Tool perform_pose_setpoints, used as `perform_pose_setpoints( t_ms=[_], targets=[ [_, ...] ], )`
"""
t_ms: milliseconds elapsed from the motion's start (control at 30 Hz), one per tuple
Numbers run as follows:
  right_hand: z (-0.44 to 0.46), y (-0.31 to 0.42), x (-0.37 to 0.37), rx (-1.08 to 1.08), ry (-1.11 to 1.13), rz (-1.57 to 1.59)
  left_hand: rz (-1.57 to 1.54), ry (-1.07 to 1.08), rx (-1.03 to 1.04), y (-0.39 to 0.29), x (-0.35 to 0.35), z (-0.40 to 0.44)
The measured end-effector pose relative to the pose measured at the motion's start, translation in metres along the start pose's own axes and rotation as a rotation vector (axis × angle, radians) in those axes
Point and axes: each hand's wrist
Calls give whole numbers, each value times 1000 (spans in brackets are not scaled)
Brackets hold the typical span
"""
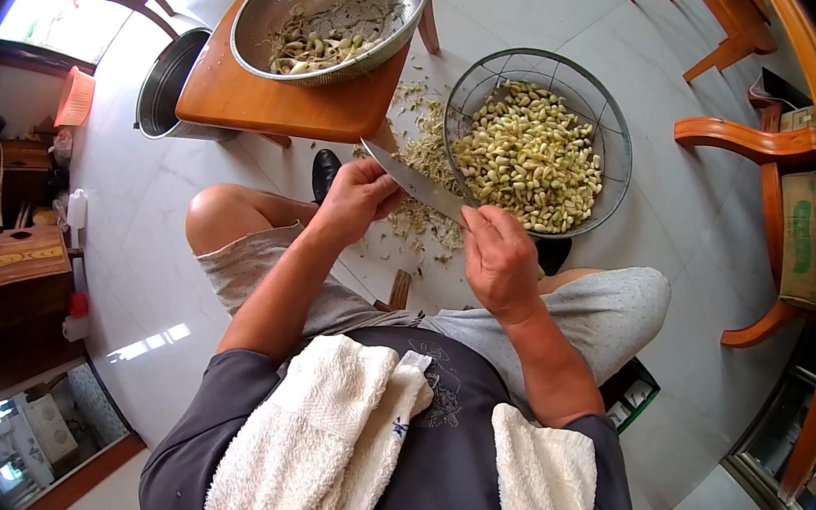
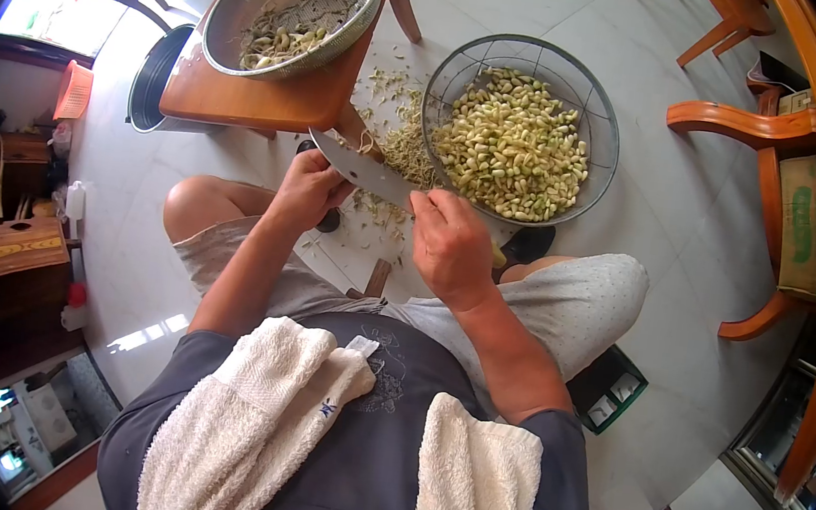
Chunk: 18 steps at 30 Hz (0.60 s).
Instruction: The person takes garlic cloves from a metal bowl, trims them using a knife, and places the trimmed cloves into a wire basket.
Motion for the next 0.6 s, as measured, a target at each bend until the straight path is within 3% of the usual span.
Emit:
perform_pose_setpoints(
  t_ms=[67,133,267,467,600],
  targets=[
    [-3,-2,2,29,17,25,49,12,-32,-5,-1,-3],
    [-11,-15,10,199,143,-27,117,26,-94,-14,-1,-8],
    [-20,-38,15,404,342,-79,-29,75,-82,-19,-8,-17],
    [-8,-36,13,583,465,-113,-185,151,-140,-21,3,3],
    [-17,-50,26,531,586,-257,-92,209,-235,-25,50,58]
  ],
)
Point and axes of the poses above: each hand's wrist, its own z-axis towards the middle knuckle, its own x-axis out of the palm, y = z × x, and after that the axes turned 15 degrees about x, right-handed
